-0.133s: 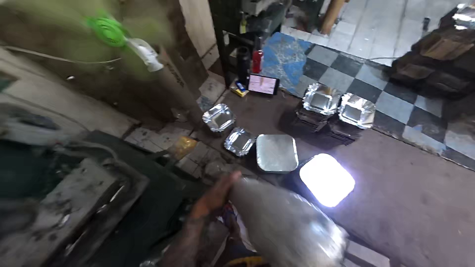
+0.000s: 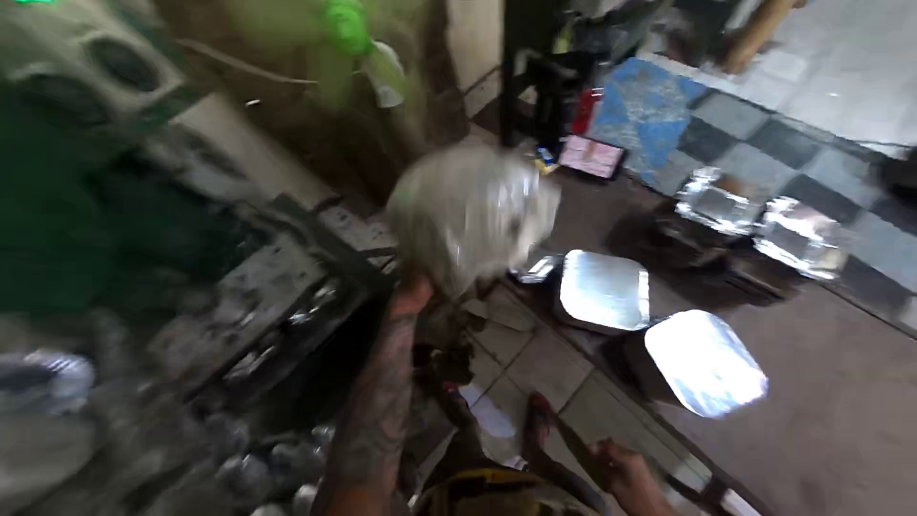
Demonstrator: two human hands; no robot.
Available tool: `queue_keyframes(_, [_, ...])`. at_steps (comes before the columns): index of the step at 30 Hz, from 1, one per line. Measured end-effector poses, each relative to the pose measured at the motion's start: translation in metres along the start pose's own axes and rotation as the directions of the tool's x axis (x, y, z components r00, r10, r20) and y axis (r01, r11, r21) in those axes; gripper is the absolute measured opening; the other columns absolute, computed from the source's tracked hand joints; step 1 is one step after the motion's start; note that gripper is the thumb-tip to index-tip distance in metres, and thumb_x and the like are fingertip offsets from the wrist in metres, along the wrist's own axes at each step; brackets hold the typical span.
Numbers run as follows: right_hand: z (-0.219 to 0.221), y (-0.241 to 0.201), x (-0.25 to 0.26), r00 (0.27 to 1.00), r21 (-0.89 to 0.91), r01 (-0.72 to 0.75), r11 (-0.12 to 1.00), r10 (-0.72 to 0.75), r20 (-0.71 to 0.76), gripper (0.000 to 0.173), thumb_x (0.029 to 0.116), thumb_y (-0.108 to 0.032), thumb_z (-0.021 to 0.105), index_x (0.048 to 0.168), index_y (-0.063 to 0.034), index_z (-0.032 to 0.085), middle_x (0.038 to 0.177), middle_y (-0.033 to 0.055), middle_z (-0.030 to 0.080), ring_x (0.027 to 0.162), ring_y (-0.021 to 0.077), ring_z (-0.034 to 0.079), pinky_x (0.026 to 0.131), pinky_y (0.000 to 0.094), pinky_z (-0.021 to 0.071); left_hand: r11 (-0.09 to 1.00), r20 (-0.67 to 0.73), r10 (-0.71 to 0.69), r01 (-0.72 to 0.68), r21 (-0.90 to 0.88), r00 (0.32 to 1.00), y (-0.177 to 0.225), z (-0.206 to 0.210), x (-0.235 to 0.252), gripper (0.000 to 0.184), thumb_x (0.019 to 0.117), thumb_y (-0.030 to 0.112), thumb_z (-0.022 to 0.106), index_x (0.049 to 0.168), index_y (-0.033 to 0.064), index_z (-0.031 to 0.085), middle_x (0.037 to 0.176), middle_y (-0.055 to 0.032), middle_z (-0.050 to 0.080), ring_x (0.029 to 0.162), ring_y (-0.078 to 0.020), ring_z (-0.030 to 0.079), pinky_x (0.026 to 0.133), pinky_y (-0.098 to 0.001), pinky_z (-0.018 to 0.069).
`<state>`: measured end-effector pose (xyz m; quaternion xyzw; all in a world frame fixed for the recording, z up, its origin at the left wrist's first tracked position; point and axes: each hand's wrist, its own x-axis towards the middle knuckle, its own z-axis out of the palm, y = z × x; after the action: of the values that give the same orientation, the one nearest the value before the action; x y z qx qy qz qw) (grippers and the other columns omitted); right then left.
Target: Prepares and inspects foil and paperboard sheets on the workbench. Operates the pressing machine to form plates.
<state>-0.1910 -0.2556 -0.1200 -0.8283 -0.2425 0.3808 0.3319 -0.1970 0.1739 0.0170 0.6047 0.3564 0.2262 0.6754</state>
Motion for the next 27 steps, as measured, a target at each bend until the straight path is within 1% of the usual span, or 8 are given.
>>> queue_keyframes(3, [0.012, -0.050, 0.038, 0.992, 0.010, 0.124, 0.992, -0.124, -0.030, 0.017, 0.0907, 0.003, 0.065, 0.105, 0.0062, 0.073, 0.100, 0.0196, 0.073, 0.090, 0.0288, 0.072, 0.085, 0.0476, 0.0600, 0.913, 0.073, 0.158, -0.174, 0.370, 0.985, -0.017, -0.048, -0.002, 0.048, 0.1123, 0.030, 0.034, 0.144, -0.0020, 0.050, 0.138, -0.0188, 0.059, 0.125, -0.0233, 0.059, 0.108, -0.0444, 0.0471])
queue_keyframes(6, [0.030, -0.097, 0.074, 0.958, -0.006, 0.271, 0.963, -0.270, -0.098, 0.017, 0.0893, 0.001, 0.064, 0.104, 0.0034, 0.073, 0.095, 0.0141, 0.074, 0.083, 0.0213, 0.072, 0.078, 0.0414, 0.0616, 0.604, -0.038, -0.067, 0.071, 0.794, 0.997, -0.037, -0.130, -0.001, 0.068, 0.1015, 0.055, 0.055, 0.143, 0.0023, 0.053, 0.132, -0.0251, 0.062, 0.123, -0.0418, 0.060, 0.104, -0.0646, 0.0464])
queue_keyframes(10, [0.056, -0.171, 0.130, 0.882, -0.026, 0.454, 0.891, -0.453, -0.133, 0.021, 0.0883, 0.006, 0.062, 0.107, 0.0059, 0.071, 0.099, 0.0167, 0.073, 0.088, 0.0229, 0.072, 0.082, 0.0416, 0.0610, 0.473, -0.078, -0.209, 0.170, 0.865, 0.975, -0.055, -0.234, 0.012, 0.058, 0.1024, 0.043, 0.061, 0.144, 0.0028, 0.054, 0.131, -0.0261, 0.064, 0.121, -0.0434, 0.062, 0.104, -0.0650, 0.0454])
queue_keyframes(13, [0.074, -0.228, 0.169, 0.622, -0.183, 0.754, 0.631, -0.775, -0.112, 0.017, 0.0870, 0.003, 0.060, 0.097, 0.0034, 0.074, 0.095, 0.0155, 0.074, 0.090, 0.0257, 0.071, 0.084, 0.0409, 0.0594, 0.509, 0.197, -0.270, -0.034, 0.860, 0.943, -0.008, -0.248, -0.043, 0.049, 0.1099, 0.038, 0.045, 0.109, -0.0058, 0.069, 0.097, -0.0261, 0.067, 0.094, -0.0401, 0.066, 0.090, -0.0609, 0.0504])
queue_keyframes(15, [0.088, -0.272, 0.189, 0.397, -0.312, 0.882, 0.354, -0.914, 0.086, 0.015, 0.0912, 0.000, 0.061, 0.097, 0.0009, 0.074, 0.099, 0.0165, 0.075, 0.097, 0.0327, 0.073, 0.088, 0.0479, 0.0598, 0.440, 0.303, -0.389, -0.114, 0.891, 0.870, 0.005, -0.274, -0.064, 0.053, 0.1100, 0.041, 0.043, 0.102, -0.0047, 0.069, 0.094, -0.0243, 0.066, 0.092, -0.0390, 0.065, 0.087, -0.0599, 0.0496])
queue_keyframes(20, [0.147, -0.357, 0.248, 0.105, -0.238, 0.969, -0.060, -0.774, 0.624, 0.020, 0.0955, 0.006, 0.057, 0.108, 0.0018, 0.072, 0.112, 0.0159, 0.073, 0.111, 0.0342, 0.069, 0.098, 0.0547, 0.0536, 0.232, 0.360, -0.428, -0.284, 0.930, 0.829, -0.035, -0.340, -0.059, 0.042, 0.1107, 0.027, 0.044, 0.116, -0.0074, 0.067, 0.121, -0.0293, 0.064, 0.116, -0.0452, 0.063, 0.103, -0.0604, 0.0471])
queue_keyframes(24, [0.205, -0.395, 0.297, 0.182, -0.295, 0.951, -0.088, -0.614, 0.768, 0.029, 0.0979, 0.007, 0.054, 0.122, -0.0006, 0.070, 0.135, 0.0142, 0.064, 0.131, 0.0320, 0.057, 0.110, 0.0534, 0.0456, 0.329, 0.445, -0.380, -0.331, 0.884, 0.811, 0.007, -0.288, -0.114, 0.035, 0.1093, 0.020, 0.047, 0.118, -0.0074, 0.067, 0.123, -0.0260, 0.065, 0.119, -0.0401, 0.062, 0.106, -0.0528, 0.0469])
queue_keyframes(27, [0.229, -0.409, 0.285, 0.205, -0.323, 0.934, -0.153, -0.512, 0.834, 0.032, 0.0997, 0.006, 0.052, 0.129, 0.0007, 0.064, 0.141, 0.0144, 0.059, 0.137, 0.0338, 0.051, 0.111, 0.0572, 0.0435, 0.553, 0.431, -0.398, -0.163, 0.817, 0.809, 0.043, -0.244, -0.157, 0.055, 0.1036, 0.015, 0.059, 0.152, -0.0006, 0.039, 0.144, -0.0249, 0.052, 0.124, -0.0348, 0.062, 0.104, -0.0496, 0.0510])
